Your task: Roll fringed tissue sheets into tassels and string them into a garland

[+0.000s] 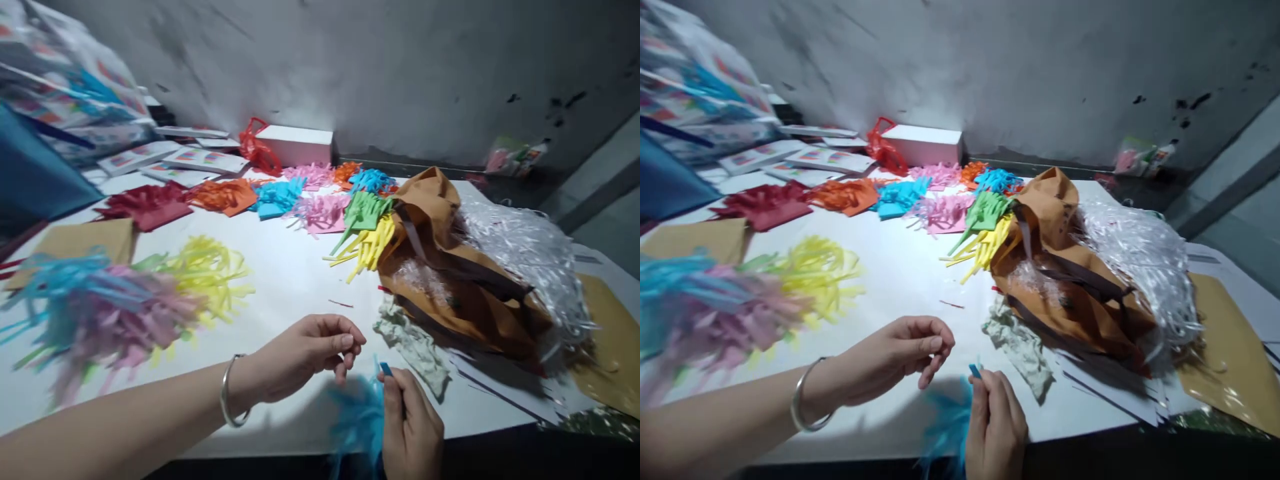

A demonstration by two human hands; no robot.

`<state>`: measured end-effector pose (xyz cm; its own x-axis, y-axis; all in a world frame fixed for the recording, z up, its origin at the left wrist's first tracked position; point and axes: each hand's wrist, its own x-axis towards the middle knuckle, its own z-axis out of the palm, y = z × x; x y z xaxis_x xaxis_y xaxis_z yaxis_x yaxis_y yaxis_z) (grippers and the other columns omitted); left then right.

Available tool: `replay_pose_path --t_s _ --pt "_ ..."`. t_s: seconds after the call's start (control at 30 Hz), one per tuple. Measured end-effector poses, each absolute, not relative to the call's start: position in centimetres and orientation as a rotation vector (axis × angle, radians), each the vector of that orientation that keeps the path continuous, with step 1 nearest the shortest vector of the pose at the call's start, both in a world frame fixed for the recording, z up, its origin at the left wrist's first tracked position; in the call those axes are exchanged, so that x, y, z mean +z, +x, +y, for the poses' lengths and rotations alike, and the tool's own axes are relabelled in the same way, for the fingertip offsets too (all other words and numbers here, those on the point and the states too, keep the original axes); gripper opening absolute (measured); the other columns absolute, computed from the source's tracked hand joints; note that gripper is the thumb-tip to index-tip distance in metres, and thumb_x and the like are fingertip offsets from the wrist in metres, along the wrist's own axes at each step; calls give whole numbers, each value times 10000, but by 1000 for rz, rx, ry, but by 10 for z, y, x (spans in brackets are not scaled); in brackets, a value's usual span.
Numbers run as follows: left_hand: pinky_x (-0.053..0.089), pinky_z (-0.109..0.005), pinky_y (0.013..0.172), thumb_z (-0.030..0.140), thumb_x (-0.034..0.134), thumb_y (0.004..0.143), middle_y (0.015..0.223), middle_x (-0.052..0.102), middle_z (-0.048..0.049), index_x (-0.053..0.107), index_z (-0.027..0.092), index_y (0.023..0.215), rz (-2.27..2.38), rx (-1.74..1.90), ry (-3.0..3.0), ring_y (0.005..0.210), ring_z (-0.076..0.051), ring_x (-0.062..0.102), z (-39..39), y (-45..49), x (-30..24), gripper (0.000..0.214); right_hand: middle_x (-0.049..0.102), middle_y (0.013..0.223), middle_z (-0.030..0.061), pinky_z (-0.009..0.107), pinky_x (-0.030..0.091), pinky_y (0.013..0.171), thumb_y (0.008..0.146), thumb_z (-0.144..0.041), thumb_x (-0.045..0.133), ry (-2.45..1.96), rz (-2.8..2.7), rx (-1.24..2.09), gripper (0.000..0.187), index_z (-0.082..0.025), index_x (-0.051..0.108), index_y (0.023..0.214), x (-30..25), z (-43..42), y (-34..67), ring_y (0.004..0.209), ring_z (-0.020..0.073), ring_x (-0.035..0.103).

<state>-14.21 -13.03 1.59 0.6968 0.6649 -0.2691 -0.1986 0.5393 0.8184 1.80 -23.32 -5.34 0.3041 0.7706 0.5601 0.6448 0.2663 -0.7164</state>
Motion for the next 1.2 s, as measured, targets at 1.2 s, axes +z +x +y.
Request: replay_pose_path --t_s 1.2 --pt "501 -229 680 93 494 949 846 675 -75 673 144 1038 774 1106 1875 757 -137 628 -201 -247 -7 206 600 708 -1 212 449 588 987 -148 449 -1198 -1895 359 199 -200 582 848 -16 -240 -78 641 125 592"
